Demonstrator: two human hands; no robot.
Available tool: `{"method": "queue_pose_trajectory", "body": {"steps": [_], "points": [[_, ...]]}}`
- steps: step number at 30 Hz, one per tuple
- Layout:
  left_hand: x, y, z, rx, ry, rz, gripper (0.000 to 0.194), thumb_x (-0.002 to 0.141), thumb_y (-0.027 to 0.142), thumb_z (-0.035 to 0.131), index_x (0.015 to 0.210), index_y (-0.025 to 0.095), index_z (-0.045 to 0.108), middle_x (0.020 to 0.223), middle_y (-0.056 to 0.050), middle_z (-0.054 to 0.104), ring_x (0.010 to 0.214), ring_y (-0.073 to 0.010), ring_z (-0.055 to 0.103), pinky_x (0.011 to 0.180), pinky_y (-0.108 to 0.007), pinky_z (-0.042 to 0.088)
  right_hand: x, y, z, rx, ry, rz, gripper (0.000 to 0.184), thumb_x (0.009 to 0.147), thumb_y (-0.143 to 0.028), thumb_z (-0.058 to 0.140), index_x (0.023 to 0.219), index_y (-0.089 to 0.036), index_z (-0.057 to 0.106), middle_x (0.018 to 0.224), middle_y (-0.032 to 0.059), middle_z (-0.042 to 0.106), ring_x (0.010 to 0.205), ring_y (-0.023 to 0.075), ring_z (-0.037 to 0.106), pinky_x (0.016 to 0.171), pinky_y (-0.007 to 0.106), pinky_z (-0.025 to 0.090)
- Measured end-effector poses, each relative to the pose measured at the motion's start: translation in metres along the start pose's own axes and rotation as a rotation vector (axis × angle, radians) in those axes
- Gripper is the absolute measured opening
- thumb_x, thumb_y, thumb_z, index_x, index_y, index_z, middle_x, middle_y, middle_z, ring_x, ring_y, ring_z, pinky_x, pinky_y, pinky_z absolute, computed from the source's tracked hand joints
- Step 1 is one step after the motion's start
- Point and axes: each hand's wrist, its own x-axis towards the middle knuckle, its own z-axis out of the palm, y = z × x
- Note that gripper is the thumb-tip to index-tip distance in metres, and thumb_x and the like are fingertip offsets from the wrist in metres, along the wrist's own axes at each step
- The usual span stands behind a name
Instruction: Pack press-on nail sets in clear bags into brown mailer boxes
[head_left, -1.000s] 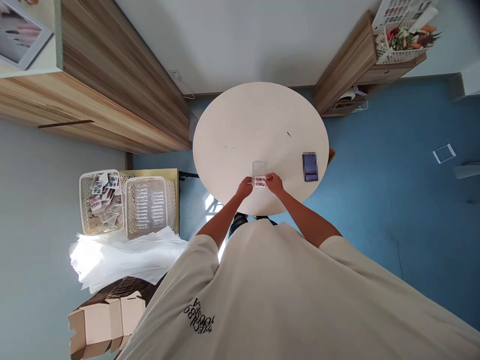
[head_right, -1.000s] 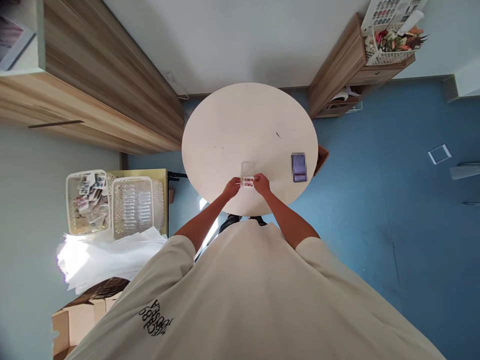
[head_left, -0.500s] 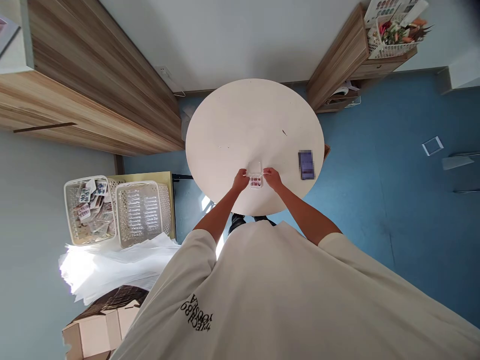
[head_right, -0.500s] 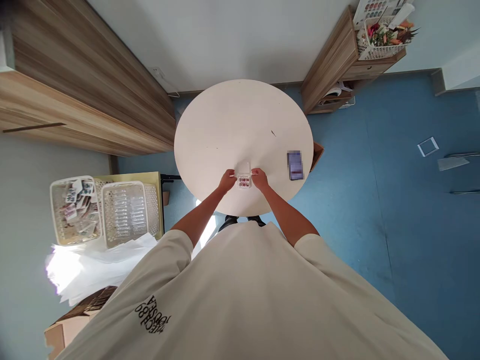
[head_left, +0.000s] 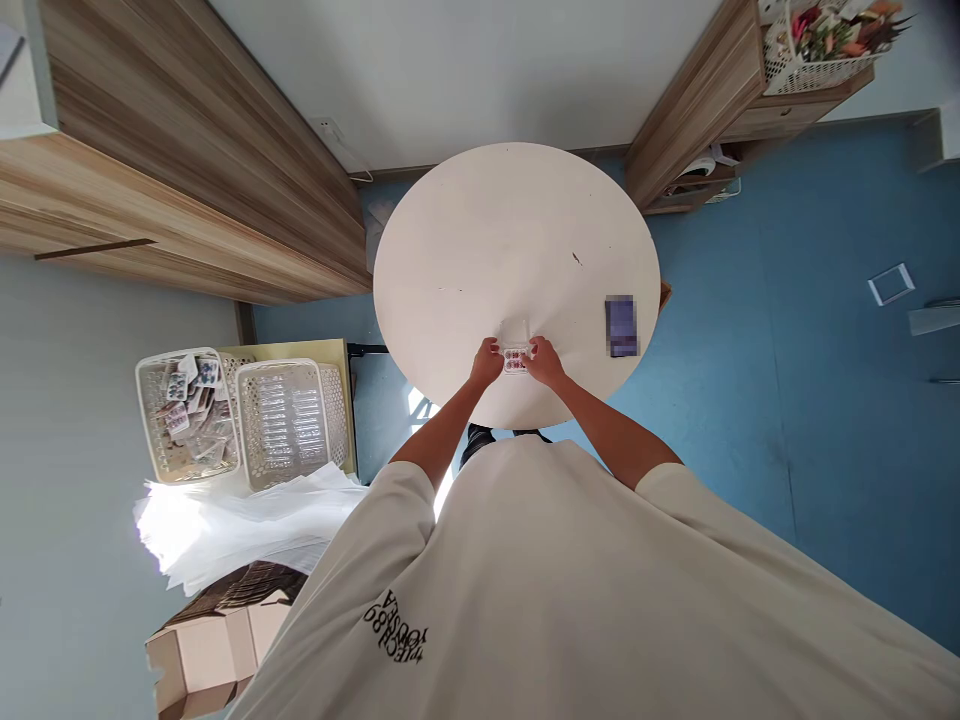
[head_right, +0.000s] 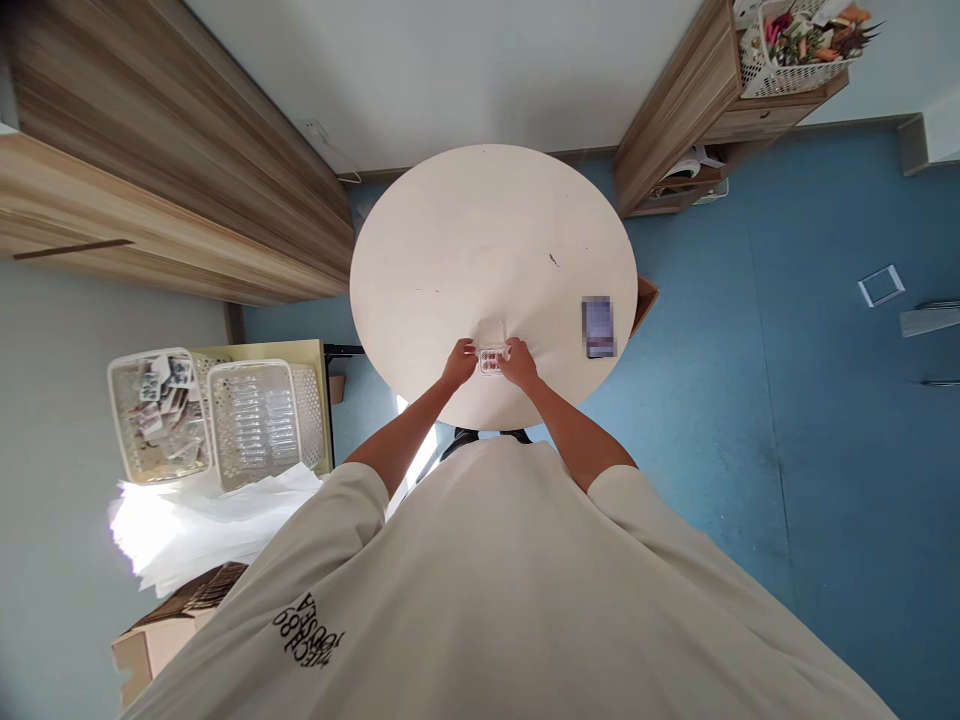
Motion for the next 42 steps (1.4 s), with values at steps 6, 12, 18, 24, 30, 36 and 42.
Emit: {"method": "queue_pose_trajectory", "body": {"steps": [6, 12, 18, 24, 30, 36, 42], "points": [[0.014, 0.016, 0.001, -0.128, -0.015, 0.019, 0.067, 0.080, 0.016, 0.061, 0.145, 0.024, 0.050, 0.147, -0.016, 0.064, 0.122, -0.0230, 0.069, 0.096, -0.036, 0.057, 0.018, -0.020, -0.006, 0.347, 0.025, 0.086, 0.067, 0.082, -0.025, 0.066, 0.148, -0.023, 0.053, 0.141, 0.0103, 0.064, 0.126, 0.0226, 0.064, 0.109, 0.035, 0.052], [0.019, 0.022, -0.002, -0.161, -0.032, -0.010, 0.075, 0.077, 0.018, 0.065, 0.150, 0.024, 0.050, 0.142, -0.016, 0.065, 0.116, -0.0246, 0.070, 0.092, -0.038, 0.057, 0.015, -0.033, -0.019, 0.440, 0.010, 0.155, 0.071, 0.077, -0.029, 0.072, 0.147, -0.025, 0.058, 0.144, 0.0116, 0.064, 0.124, 0.0266, 0.065, 0.104, 0.039, 0.056], [0.019, 0.034, -0.006, -0.123, -0.029, 0.098, 0.070, 0.074, 0.015, 0.065, 0.144, 0.024, 0.061, 0.137, -0.014, 0.068, 0.117, -0.0255, 0.070, 0.094, -0.038, 0.058, 0.008, -0.043, -0.030, 0.432, -0.011, 0.048, 0.078, 0.075, -0.025, 0.070, 0.152, -0.026, 0.056, 0.144, 0.0113, 0.060, 0.130, 0.0282, 0.061, 0.104, 0.040, 0.057], [0.009, 0.032, -0.010, -0.087, -0.015, 0.174, 0.056, 0.078, 0.015, 0.065, 0.134, 0.024, 0.066, 0.143, -0.013, 0.068, 0.130, -0.0266, 0.065, 0.106, -0.043, 0.055, 0.002, -0.033, -0.030, 0.387, -0.018, -0.031, 0.077, 0.076, -0.023, 0.071, 0.152, -0.029, 0.055, 0.145, 0.0109, 0.058, 0.130, 0.0284, 0.062, 0.109, 0.046, 0.055], [-0.004, 0.011, -0.011, -0.019, -0.040, 0.187, 0.056, 0.080, 0.013, 0.063, 0.135, 0.023, 0.063, 0.146, -0.011, 0.066, 0.136, -0.0259, 0.062, 0.112, -0.044, 0.052, -0.012, -0.010, -0.016, 0.296, -0.038, -0.090, 0.073, 0.082, -0.025, 0.070, 0.153, -0.029, 0.053, 0.152, 0.0127, 0.055, 0.134, 0.0291, 0.060, 0.113, 0.048, 0.054], [-0.014, -0.005, -0.011, 0.111, -0.087, 0.161, 0.059, 0.085, 0.012, 0.057, 0.143, 0.023, 0.060, 0.151, -0.010, 0.064, 0.141, -0.0249, 0.060, 0.113, -0.041, 0.053, -0.021, 0.007, -0.007, 0.218, -0.125, -0.097, 0.068, 0.090, -0.025, 0.064, 0.156, -0.030, 0.048, 0.160, 0.0106, 0.052, 0.140, 0.0299, 0.058, 0.111, 0.048, 0.057], [-0.031, -0.008, -0.015, 0.503, -0.100, 0.290, 0.064, 0.092, 0.011, 0.049, 0.155, 0.020, 0.056, 0.162, -0.009, 0.056, 0.150, -0.0262, 0.052, 0.123, -0.043, 0.047, -0.032, 0.014, -0.011, -0.185, -0.146, -0.274, 0.060, 0.098, -0.019, 0.049, 0.158, -0.024, 0.051, 0.167, 0.0102, 0.047, 0.148, 0.0291, 0.051, 0.119, 0.048, 0.050]]}}
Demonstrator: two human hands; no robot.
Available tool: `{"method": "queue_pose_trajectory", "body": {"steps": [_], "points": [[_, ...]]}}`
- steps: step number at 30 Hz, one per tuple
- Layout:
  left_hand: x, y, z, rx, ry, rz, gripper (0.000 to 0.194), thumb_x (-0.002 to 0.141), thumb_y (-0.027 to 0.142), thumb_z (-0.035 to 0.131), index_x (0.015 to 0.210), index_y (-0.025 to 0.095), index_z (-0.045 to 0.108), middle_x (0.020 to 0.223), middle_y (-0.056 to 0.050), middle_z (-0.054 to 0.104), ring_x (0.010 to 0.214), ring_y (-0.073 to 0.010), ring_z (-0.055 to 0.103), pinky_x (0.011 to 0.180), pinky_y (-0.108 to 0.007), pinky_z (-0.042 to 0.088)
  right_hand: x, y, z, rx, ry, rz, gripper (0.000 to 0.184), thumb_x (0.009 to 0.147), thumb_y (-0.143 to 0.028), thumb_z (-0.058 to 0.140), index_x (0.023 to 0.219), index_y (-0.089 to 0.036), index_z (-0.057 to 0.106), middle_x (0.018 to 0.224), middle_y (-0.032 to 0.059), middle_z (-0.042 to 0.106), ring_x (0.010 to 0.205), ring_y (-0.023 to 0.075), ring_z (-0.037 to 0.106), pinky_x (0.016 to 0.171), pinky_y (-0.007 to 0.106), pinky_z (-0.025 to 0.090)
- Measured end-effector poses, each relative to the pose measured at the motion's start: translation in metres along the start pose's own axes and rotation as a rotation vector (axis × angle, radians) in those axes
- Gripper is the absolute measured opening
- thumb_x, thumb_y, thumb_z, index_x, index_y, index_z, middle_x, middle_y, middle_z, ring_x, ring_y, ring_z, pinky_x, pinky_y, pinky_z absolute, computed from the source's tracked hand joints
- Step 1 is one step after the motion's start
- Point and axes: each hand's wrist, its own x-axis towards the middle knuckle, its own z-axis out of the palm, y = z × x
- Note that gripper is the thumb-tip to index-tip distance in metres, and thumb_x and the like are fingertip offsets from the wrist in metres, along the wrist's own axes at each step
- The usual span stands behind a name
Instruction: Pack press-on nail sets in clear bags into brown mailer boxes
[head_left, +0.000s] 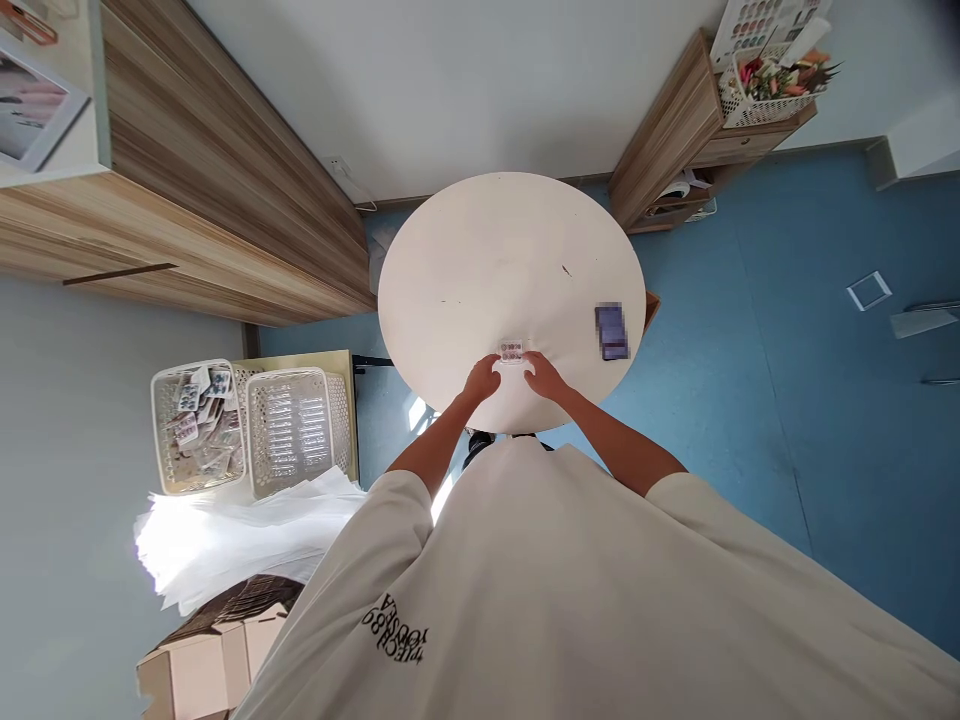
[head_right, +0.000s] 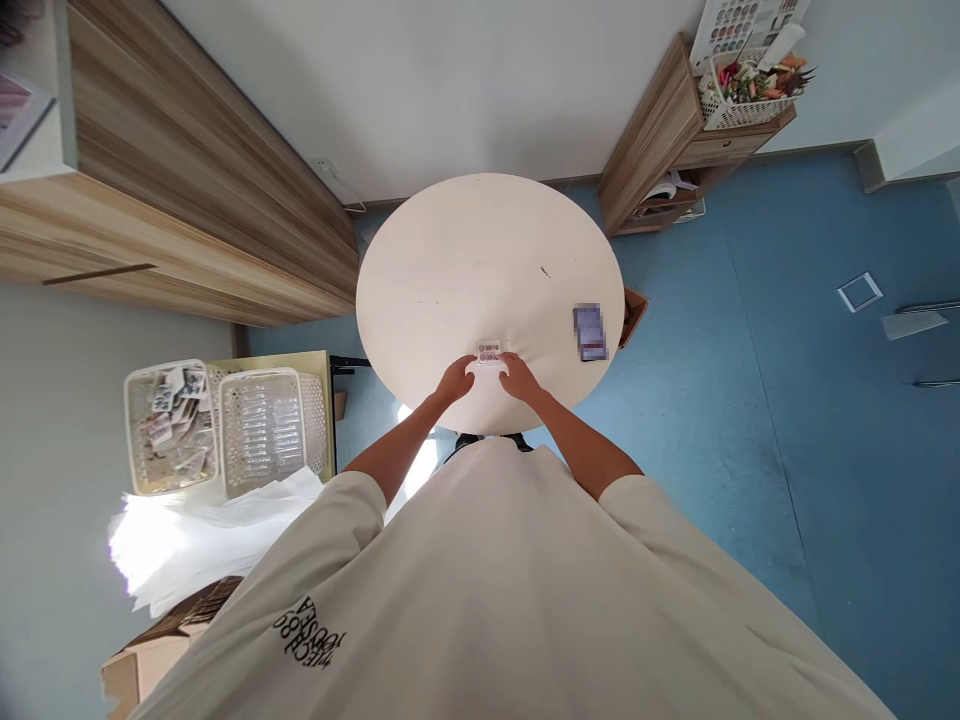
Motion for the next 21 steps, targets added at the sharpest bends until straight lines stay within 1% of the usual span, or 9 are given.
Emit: {"method": "queue_pose_trajectory", "body": {"steps": [2, 3, 6, 9, 12, 15, 18, 21], "points": [[-0.007, 0.001, 0.001, 0.188, -0.038, 0.118, 0.067, 0.093, 0.007, 0.046, 0.158, 0.018, 0.052, 0.168, -0.009, 0.049, 0.157, -0.0259, 0.042, 0.130, -0.045, 0.037, -0.006, 0.000, 0.000, -0.200, -0.039, -0.089, 0.058, 0.099, -0.016, 0.046, 0.156, -0.022, 0.054, 0.169, 0.0097, 0.045, 0.152, 0.0312, 0.046, 0.122, 0.051, 0.045], [-0.010, 0.002, 0.002, 0.271, -0.067, 0.167, 0.068, 0.093, 0.006, 0.045, 0.160, 0.018, 0.050, 0.170, -0.010, 0.045, 0.160, -0.0261, 0.039, 0.131, -0.046, 0.034, -0.008, 0.000, 0.001, -0.282, -0.058, -0.123, 0.059, 0.099, -0.014, 0.045, 0.156, -0.021, 0.055, 0.170, 0.0095, 0.044, 0.152, 0.0322, 0.045, 0.122, 0.052, 0.044], [-0.018, 0.003, 0.005, 0.448, -0.150, 0.237, 0.074, 0.092, 0.004, 0.044, 0.165, 0.018, 0.042, 0.176, -0.011, 0.034, 0.163, -0.0273, 0.033, 0.132, -0.051, 0.032, -0.014, 0.002, 0.004, -0.450, -0.095, -0.195, 0.060, 0.098, -0.012, 0.046, 0.157, -0.019, 0.053, 0.172, 0.0100, 0.041, 0.152, 0.0340, 0.044, 0.120, 0.054, 0.044], [-0.022, 0.004, 0.008, 0.547, -0.194, 0.239, 0.079, 0.091, 0.002, 0.044, 0.168, 0.019, 0.034, 0.179, -0.011, 0.024, 0.164, -0.0281, 0.028, 0.132, -0.053, 0.030, -0.015, 0.005, 0.006, -0.546, -0.101, -0.227, 0.062, 0.098, -0.011, 0.048, 0.159, -0.017, 0.051, 0.174, 0.0108, 0.037, 0.151, 0.0341, 0.046, 0.120, 0.053, 0.043], [-0.022, 0.005, 0.010, 0.609, -0.218, 0.231, 0.080, 0.092, 0.001, 0.043, 0.169, 0.018, 0.031, 0.180, -0.012, 0.020, 0.165, -0.0293, 0.026, 0.132, -0.053, 0.028, -0.013, 0.004, 0.007, -0.604, -0.108, -0.233, 0.062, 0.097, -0.012, 0.049, 0.159, -0.016, 0.050, 0.174, 0.0119, 0.038, 0.150, 0.0339, 0.048, 0.121, 0.052, 0.042], [-0.021, 0.006, 0.011, 0.633, -0.231, 0.222, 0.081, 0.092, 0.002, 0.044, 0.170, 0.019, 0.028, 0.181, -0.012, 0.019, 0.165, -0.0299, 0.027, 0.132, -0.053, 0.027, -0.012, 0.000, 0.007, -0.636, -0.116, -0.227, 0.062, 0.098, -0.013, 0.050, 0.159, -0.015, 0.050, 0.173, 0.0128, 0.039, 0.149, 0.0341, 0.049, 0.120, 0.051, 0.041], [-0.019, 0.008, 0.013, 0.623, -0.235, 0.209, 0.083, 0.092, 0.004, 0.047, 0.171, 0.020, 0.026, 0.180, -0.013, 0.019, 0.164, -0.0304, 0.028, 0.131, -0.055, 0.028, -0.014, -0.003, 0.008, -0.658, -0.127, -0.211, 0.061, 0.097, -0.014, 0.051, 0.159, -0.017, 0.050, 0.174, 0.0127, 0.038, 0.149, 0.0336, 0.049, 0.120, 0.050, 0.041], [-0.017, 0.010, 0.014, 0.624, -0.246, 0.192, 0.082, 0.092, 0.003, 0.047, 0.170, 0.018, 0.028, 0.180, -0.015, 0.019, 0.163, -0.0313, 0.030, 0.130, -0.055, 0.030, -0.016, -0.005, 0.008, -0.672, -0.145, -0.194, 0.060, 0.097, -0.015, 0.053, 0.157, -0.016, 0.052, 0.175, 0.0128, 0.035, 0.148, 0.0336, 0.050, 0.119, 0.049, 0.042]]}}
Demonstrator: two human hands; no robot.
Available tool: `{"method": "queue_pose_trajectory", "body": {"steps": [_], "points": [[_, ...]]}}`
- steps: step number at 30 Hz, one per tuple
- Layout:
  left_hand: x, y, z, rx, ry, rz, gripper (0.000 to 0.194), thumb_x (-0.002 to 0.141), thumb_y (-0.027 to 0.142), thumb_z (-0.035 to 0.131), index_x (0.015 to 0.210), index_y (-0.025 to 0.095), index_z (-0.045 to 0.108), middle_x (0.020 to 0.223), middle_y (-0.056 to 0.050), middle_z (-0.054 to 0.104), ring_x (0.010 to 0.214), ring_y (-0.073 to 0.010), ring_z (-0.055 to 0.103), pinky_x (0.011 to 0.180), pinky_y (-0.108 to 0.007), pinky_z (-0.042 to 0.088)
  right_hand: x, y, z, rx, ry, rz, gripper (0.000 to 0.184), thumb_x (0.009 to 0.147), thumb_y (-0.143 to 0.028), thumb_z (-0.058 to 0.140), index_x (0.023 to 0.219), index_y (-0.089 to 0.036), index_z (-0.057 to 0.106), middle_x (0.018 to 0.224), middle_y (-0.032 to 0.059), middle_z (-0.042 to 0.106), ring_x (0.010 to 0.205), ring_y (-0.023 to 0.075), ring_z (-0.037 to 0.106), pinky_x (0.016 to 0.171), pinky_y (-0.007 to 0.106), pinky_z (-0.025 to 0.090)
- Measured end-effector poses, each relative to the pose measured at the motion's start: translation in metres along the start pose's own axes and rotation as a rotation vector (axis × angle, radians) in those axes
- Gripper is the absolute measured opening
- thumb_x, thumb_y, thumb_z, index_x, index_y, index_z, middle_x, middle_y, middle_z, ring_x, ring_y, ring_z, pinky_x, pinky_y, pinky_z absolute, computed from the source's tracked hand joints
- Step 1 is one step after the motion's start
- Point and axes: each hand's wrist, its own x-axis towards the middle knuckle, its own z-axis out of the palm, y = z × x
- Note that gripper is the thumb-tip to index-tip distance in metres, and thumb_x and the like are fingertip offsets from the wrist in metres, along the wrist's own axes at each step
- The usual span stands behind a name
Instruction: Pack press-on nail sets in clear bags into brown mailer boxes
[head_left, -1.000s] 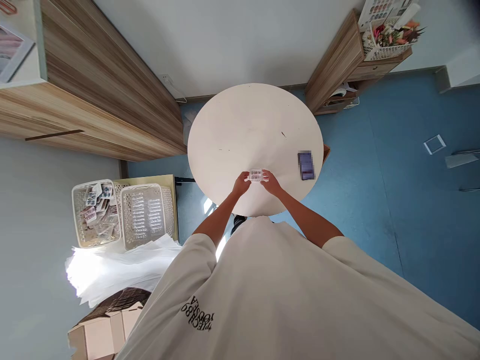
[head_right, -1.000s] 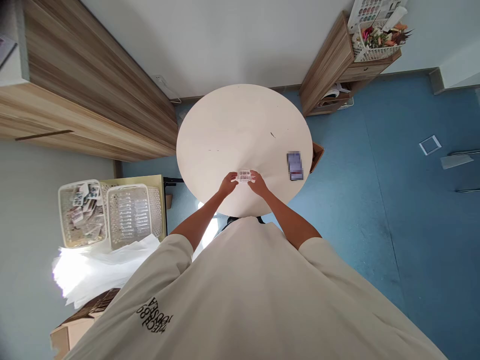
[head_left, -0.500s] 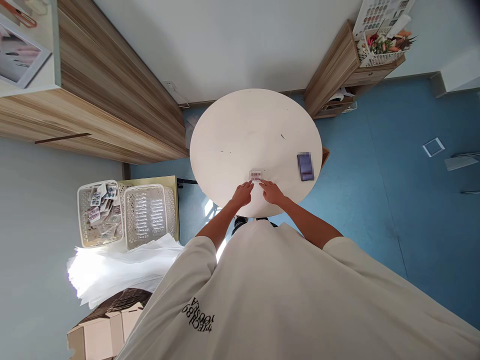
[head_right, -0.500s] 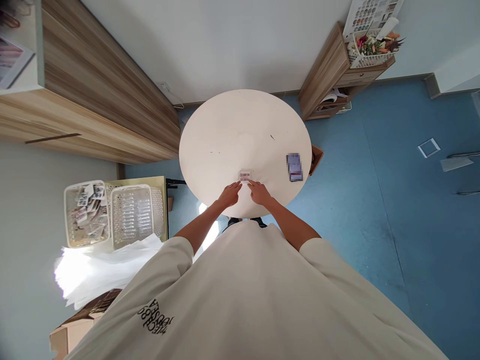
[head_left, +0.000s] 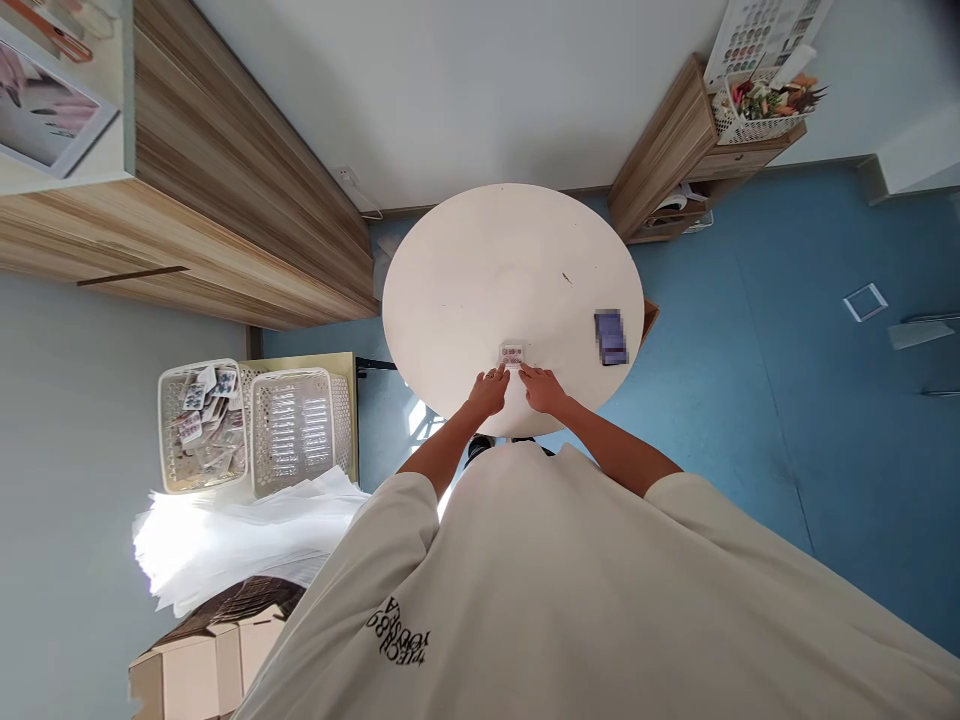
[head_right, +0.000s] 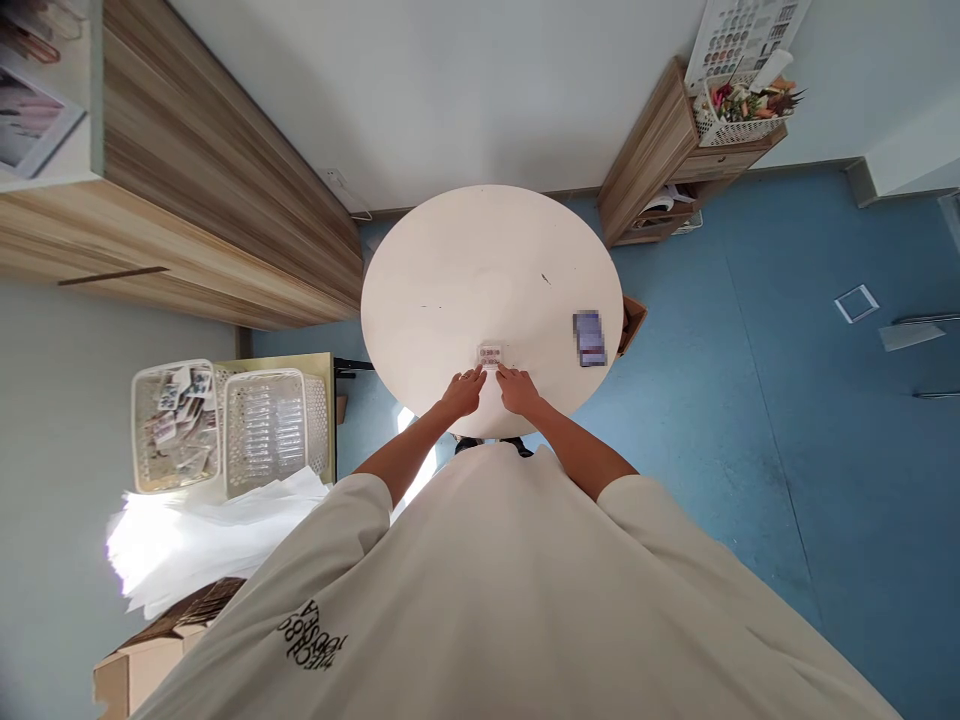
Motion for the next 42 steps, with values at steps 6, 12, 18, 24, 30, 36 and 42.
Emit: {"method": "queue_pose_trajectory", "body": {"steps": [6, 12, 18, 24, 30, 36, 42], "points": [[-0.006, 0.001, -0.004, -0.068, 0.098, -0.045, 0.073, 0.096, 0.004, 0.042, 0.167, 0.016, 0.033, 0.179, -0.014, 0.026, 0.162, -0.0290, 0.033, 0.127, -0.048, 0.036, -0.003, -0.001, -0.008, -0.009, 0.003, -0.018, 0.059, 0.097, -0.016, 0.051, 0.156, -0.016, 0.053, 0.175, 0.0140, 0.035, 0.150, 0.0347, 0.045, 0.118, 0.050, 0.042], [-0.031, -0.005, -0.013, -0.119, 0.206, -0.135, 0.068, 0.099, 0.009, 0.041, 0.166, 0.018, 0.035, 0.179, -0.014, 0.026, 0.160, -0.0308, 0.036, 0.125, -0.049, 0.039, -0.005, 0.004, -0.022, -0.043, 0.080, -0.063, 0.057, 0.099, -0.017, 0.047, 0.156, -0.017, 0.055, 0.175, 0.0140, 0.034, 0.148, 0.0334, 0.048, 0.115, 0.047, 0.045], [-0.064, -0.005, -0.026, -0.165, 0.331, -0.256, 0.067, 0.100, 0.014, 0.042, 0.166, 0.021, 0.037, 0.178, -0.013, 0.029, 0.160, -0.0323, 0.036, 0.126, -0.052, 0.038, 0.009, -0.001, -0.039, -0.006, 0.127, -0.152, 0.057, 0.099, -0.017, 0.049, 0.155, -0.021, 0.058, 0.171, 0.0126, 0.042, 0.146, 0.0349, 0.050, 0.115, 0.049, 0.047], [-0.105, -0.013, -0.034, -0.217, 0.430, -0.375, 0.064, 0.102, 0.016, 0.044, 0.165, 0.022, 0.038, 0.177, -0.012, 0.032, 0.161, -0.0303, 0.034, 0.129, -0.051, 0.035, 0.026, -0.037, -0.058, 0.014, 0.129, -0.288, 0.053, 0.099, -0.015, 0.051, 0.151, -0.020, 0.061, 0.167, 0.0145, 0.044, 0.144, 0.0347, 0.051, 0.115, 0.051, 0.047], [-0.159, -0.031, -0.021, -0.259, 0.520, -0.489, 0.062, 0.102, 0.016, 0.046, 0.164, 0.023, 0.041, 0.176, -0.010, 0.034, 0.160, -0.0293, 0.035, 0.130, -0.050, 0.034, 0.035, -0.096, -0.061, 0.017, 0.125, -0.390, 0.052, 0.101, -0.016, 0.052, 0.151, -0.022, 0.060, 0.166, 0.0128, 0.046, 0.144, 0.0324, 0.052, 0.114, 0.049, 0.049], [-0.239, -0.061, -0.006, -0.277, 0.653, -0.574, 0.057, 0.104, 0.020, 0.045, 0.161, 0.019, 0.045, 0.174, -0.012, 0.037, 0.157, -0.0318, 0.040, 0.127, -0.050, 0.037, 0.030, -0.174, -0.045, 0.053, 0.127, -0.479, 0.048, 0.102, -0.018, 0.049, 0.148, -0.020, 0.063, 0.162, 0.0136, 0.051, 0.145, 0.0303, 0.053, 0.116, 0.047, 0.049], [-0.335, -0.095, 0.019, -0.290, 0.777, -0.621, 0.053, 0.101, 0.014, 0.047, 0.152, 0.020, 0.054, 0.163, -0.011, 0.051, 0.146, -0.0298, 0.052, 0.121, -0.044, 0.043, 0.005, -0.272, -0.014, 0.179, 0.151, -0.564, 0.045, 0.104, -0.019, 0.047, 0.145, -0.022, 0.066, 0.149, 0.0124, 0.062, 0.134, 0.0274, 0.062, 0.110, 0.043, 0.054]]}}
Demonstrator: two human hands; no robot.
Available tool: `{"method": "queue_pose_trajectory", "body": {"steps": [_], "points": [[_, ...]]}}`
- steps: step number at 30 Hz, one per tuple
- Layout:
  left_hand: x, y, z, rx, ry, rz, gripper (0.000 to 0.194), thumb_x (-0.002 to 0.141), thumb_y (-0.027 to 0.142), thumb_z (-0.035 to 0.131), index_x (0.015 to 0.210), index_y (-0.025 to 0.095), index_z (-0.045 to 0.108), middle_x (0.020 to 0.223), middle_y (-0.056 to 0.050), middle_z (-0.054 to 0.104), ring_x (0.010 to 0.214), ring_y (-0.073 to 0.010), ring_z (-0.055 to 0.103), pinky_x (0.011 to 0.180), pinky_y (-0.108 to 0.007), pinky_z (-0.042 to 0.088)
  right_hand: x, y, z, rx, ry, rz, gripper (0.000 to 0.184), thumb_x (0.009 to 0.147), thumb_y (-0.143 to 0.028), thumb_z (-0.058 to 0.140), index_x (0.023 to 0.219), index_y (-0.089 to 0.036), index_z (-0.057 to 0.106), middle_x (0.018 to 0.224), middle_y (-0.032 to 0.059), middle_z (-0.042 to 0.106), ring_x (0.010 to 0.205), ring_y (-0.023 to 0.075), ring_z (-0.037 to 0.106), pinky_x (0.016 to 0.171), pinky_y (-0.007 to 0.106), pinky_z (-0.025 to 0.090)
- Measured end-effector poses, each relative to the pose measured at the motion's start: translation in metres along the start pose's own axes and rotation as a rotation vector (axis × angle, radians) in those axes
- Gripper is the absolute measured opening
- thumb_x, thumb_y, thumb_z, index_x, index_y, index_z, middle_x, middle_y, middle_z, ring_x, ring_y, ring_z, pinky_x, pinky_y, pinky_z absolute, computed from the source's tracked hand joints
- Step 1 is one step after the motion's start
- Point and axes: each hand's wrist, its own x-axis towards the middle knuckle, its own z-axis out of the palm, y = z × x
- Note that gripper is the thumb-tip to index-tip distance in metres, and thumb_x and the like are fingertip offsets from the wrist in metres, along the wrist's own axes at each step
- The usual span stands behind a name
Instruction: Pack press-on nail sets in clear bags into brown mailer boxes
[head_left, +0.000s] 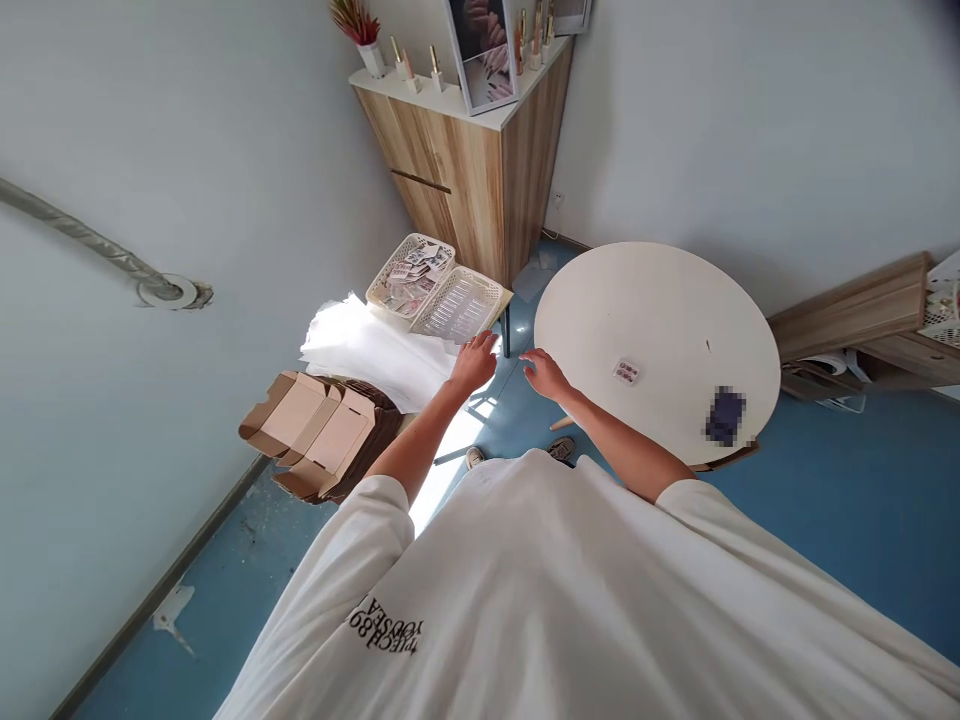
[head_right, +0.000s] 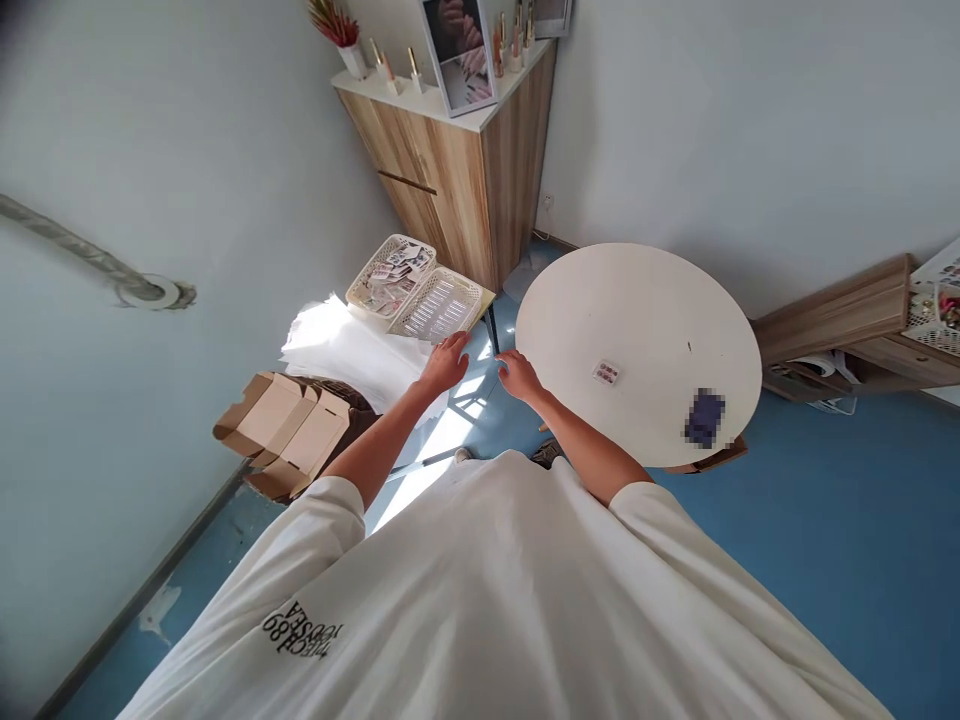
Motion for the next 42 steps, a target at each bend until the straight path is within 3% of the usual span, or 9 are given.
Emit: {"method": "queue_pose_trajectory", "body": {"steps": [6, 10, 14, 20, 28, 31, 35, 39, 42], "points": [[-0.054, -0.090, -0.016, -0.022, 0.054, -0.115, 0.041, 0.096, 0.008, 0.044, 0.125, 0.022, 0.069, 0.126, -0.011, 0.071, 0.119, -0.0280, 0.067, 0.105, -0.042, 0.051, 0.009, -0.081, 0.063, -0.023, 0.000, -0.058, 0.038, 0.102, -0.021, 0.053, 0.136, -0.022, 0.071, 0.137, 0.0105, 0.067, 0.130, 0.0273, 0.063, 0.112, 0.042, 0.051], [-0.083, -0.138, -0.010, 0.012, -0.001, -0.158, 0.040, 0.096, 0.008, 0.045, 0.123, 0.024, 0.070, 0.124, -0.011, 0.072, 0.118, -0.0283, 0.068, 0.104, -0.043, 0.050, 0.004, -0.113, 0.095, -0.106, -0.022, -0.048, 0.033, 0.101, -0.024, 0.059, 0.131, -0.023, 0.073, 0.134, 0.0108, 0.067, 0.127, 0.0288, 0.061, 0.111, 0.044, 0.049], [-0.101, -0.164, -0.002, 0.059, -0.059, -0.171, 0.043, 0.096, 0.009, 0.045, 0.129, 0.023, 0.070, 0.132, -0.013, 0.070, 0.125, -0.0301, 0.064, 0.106, -0.046, 0.047, -0.002, -0.131, 0.106, -0.214, -0.030, -0.066, 0.030, 0.102, -0.025, 0.060, 0.128, -0.023, 0.074, 0.131, 0.0123, 0.067, 0.125, 0.0310, 0.058, 0.110, 0.046, 0.047], [-0.112, -0.179, 0.000, 0.092, -0.110, -0.171, 0.048, 0.097, 0.010, 0.043, 0.135, 0.024, 0.068, 0.137, -0.014, 0.069, 0.129, -0.0311, 0.062, 0.109, -0.048, 0.044, 0.003, -0.140, 0.115, -0.327, -0.031, -0.080, 0.028, 0.104, -0.030, 0.060, 0.126, -0.025, 0.075, 0.129, 0.0132, 0.064, 0.125, 0.0339, 0.052, 0.111, 0.049, 0.042], [-0.121, -0.188, -0.001, 0.100, -0.108, -0.203, 0.043, 0.100, 0.015, 0.045, 0.133, 0.026, 0.070, 0.139, -0.011, 0.070, 0.130, -0.0311, 0.061, 0.110, -0.048, 0.044, 0.013, -0.145, 0.146, -0.337, -0.008, -0.102, 0.032, 0.105, -0.038, 0.059, 0.131, -0.025, 0.072, 0.140, 0.0147, 0.060, 0.134, 0.0368, 0.047, 0.119, 0.057, 0.035], [-0.125, -0.191, -0.003, 0.096, -0.097, -0.221, 0.044, 0.099, 0.012, 0.045, 0.132, 0.025, 0.071, 0.140, -0.011, 0.069, 0.131, -0.0308, 0.060, 0.112, -0.048, 0.042, 0.018, -0.152, 0.152, -0.332, -0.024, -0.141, 0.044, 0.103, -0.035, 0.061, 0.146, -0.027, 0.063, 0.161, 0.0150, 0.049, 0.150, 0.0394, 0.037, 0.125, 0.064, 0.027], [-0.130, -0.192, -0.007, 0.083, -0.097, -0.245, 0.044, 0.099, 0.013, 0.045, 0.132, 0.026, 0.072, 0.140, -0.010, 0.070, 0.130, -0.0307, 0.061, 0.112, -0.048, 0.042, 0.029, -0.160, 0.156, -0.323, -0.057, -0.210, 0.055, 0.102, -0.027, 0.058, 0.157, -0.029, 0.052, 0.178, 0.0085, 0.029, 0.165, 0.0364, 0.016, 0.131, 0.068, 0.015], [-0.133, -0.191, -0.010, 0.076, -0.098, -0.248, 0.043, 0.099, 0.013, 0.045, 0.131, 0.025, 0.072, 0.138, -0.010, 0.070, 0.129, -0.0308, 0.062, 0.113, -0.048, 0.042, 0.040, -0.165, 0.157, -0.331, -0.044, -0.272, 0.047, 0.103, -0.022, 0.051, 0.149, -0.029, 0.060, 0.175, 0.0043, 0.034, 0.165, 0.0330, 0.016, 0.133, 0.065, 0.012], [-0.135, -0.192, -0.012, 0.067, -0.087, -0.248, 0.042, 0.100, 0.013, 0.045, 0.131, 0.025, 0.071, 0.140, -0.009, 0.070, 0.131, -0.0305, 0.060, 0.114, -0.047, 0.041, 0.046, -0.167, 0.156, -0.327, 0.005, -0.301, 0.039, 0.103, -0.018, 0.048, 0.134, -0.025, 0.070, 0.170, 0.0066, 0.044, 0.162, 0.0340, 0.022, 0.131, 0.064, 0.013]]}}
